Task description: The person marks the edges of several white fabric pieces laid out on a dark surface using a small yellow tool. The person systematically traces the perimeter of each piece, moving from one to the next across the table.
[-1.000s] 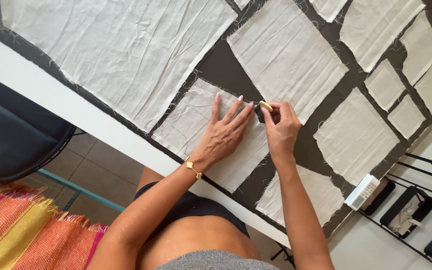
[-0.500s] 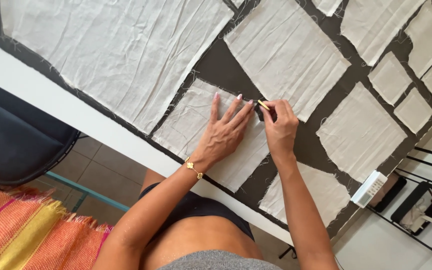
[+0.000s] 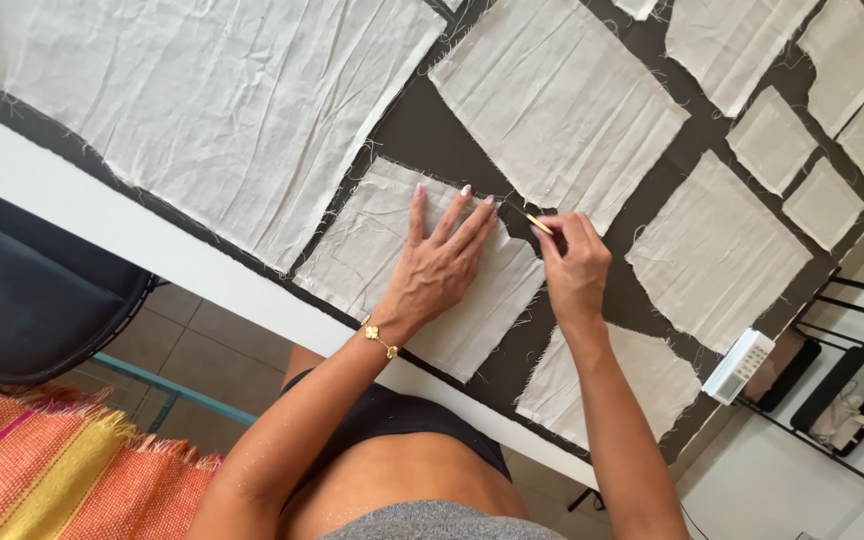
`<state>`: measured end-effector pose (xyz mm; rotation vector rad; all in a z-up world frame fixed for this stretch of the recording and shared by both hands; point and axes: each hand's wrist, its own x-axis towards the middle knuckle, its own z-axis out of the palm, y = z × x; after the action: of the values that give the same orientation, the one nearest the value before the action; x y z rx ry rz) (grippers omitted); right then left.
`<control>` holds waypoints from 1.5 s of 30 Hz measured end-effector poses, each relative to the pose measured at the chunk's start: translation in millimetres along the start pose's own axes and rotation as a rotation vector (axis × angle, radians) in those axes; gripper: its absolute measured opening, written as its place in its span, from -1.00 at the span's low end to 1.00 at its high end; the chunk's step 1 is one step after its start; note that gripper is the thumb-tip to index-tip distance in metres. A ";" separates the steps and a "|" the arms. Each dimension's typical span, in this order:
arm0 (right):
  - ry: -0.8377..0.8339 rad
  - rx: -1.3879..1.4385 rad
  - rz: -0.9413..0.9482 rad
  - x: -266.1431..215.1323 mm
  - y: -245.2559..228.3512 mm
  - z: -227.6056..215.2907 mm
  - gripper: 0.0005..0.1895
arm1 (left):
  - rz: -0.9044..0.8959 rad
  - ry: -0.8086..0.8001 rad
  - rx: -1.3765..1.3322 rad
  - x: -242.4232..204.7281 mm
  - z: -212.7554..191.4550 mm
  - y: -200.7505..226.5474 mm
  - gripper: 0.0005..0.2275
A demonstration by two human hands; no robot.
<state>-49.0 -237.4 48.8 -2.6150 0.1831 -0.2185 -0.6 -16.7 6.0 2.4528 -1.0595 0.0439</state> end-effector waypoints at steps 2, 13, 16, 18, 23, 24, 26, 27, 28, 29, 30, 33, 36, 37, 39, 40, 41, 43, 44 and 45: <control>-0.001 -0.017 -0.003 -3.3 3.9 -4.6 -0.81 | 0.000 -0.002 0.005 0.8 -0.1 -0.3 -0.49; 0.015 -0.010 -0.006 -11.6 11.0 -10.1 -0.81 | -0.002 -0.018 0.009 1.2 0.7 -0.1 -0.48; 0.006 -0.018 0.030 -17.1 13.2 -18.0 -0.83 | -0.007 -0.022 0.008 -0.2 0.0 0.2 -0.48; 0.033 -0.015 0.008 -13.1 10.7 -16.4 -0.83 | -0.008 -0.008 0.010 0.2 0.6 0.2 -0.48; 0.030 -0.003 0.018 -19.2 14.7 -14.4 -0.82 | -0.005 -0.009 0.017 0.3 -1.1 0.6 -0.48; 0.030 -0.018 0.022 -21.9 17.2 -17.9 -0.82 | -0.005 -0.009 0.020 0.6 -0.5 0.4 -0.47; 0.025 -0.036 0.035 -29.0 22.1 -26.4 -0.82 | -0.004 -0.007 0.014 1.0 -0.5 0.2 -0.48; 0.019 -0.053 0.047 -33.0 24.5 -30.8 -0.83 | -0.005 -0.005 0.009 0.9 -0.5 0.4 -0.48; 0.018 -0.052 0.047 -31.7 24.0 -29.4 -0.83 | -0.006 -0.006 0.010 1.0 -0.4 0.1 -0.48; 0.023 -0.058 0.037 -30.6 23.5 -28.1 -0.83 | -0.006 -0.002 0.019 1.1 -0.4 -0.1 -0.48; 0.029 -0.065 0.028 -29.9 23.3 -27.2 -0.82 | -0.005 0.001 0.028 1.3 -0.1 0.1 -0.48; 0.035 -0.056 0.019 -29.3 19.4 -20.0 -0.84 | -0.010 0.007 0.026 0.5 0.3 1.8 -0.48; 0.020 -0.047 0.044 -38.2 24.8 -31.0 -0.82 | -0.007 0.012 0.017 0.9 -0.5 2.0 -0.50; 0.021 -0.047 0.043 -41.1 29.0 -32.8 -0.82 | -0.007 0.013 0.018 1.1 -0.3 1.3 -0.50; 0.017 -0.088 0.069 -49.7 37.2 -38.0 -0.84 | -0.005 0.006 0.034 1.2 0.4 1.6 -0.50; 0.019 -0.089 0.071 -49.6 32.5 -40.1 -0.84 | -0.002 0.006 0.033 0.8 0.3 1.1 -0.50; 0.062 -0.079 0.115 -49.4 27.9 -42.6 -0.85 | -0.001 0.015 0.039 0.6 0.1 1.1 -0.49; 0.115 -0.073 0.164 -55.2 20.3 -48.1 -0.85 | 0.011 0.026 0.045 -0.9 0.3 1.6 -0.48; 0.155 0.093 0.293 -58.4 17.9 -49.6 -0.84 | 0.031 0.042 0.008 -1.1 0.6 0.4 -0.48; 0.194 0.263 0.418 -61.7 16.0 -51.3 -0.81 | 0.052 0.058 -0.029 -0.9 1.2 -0.4 -0.48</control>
<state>-120.4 -265.0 77.5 -2.2322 0.7094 -0.3226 -1.1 -16.3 4.6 2.3836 -1.0908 0.1142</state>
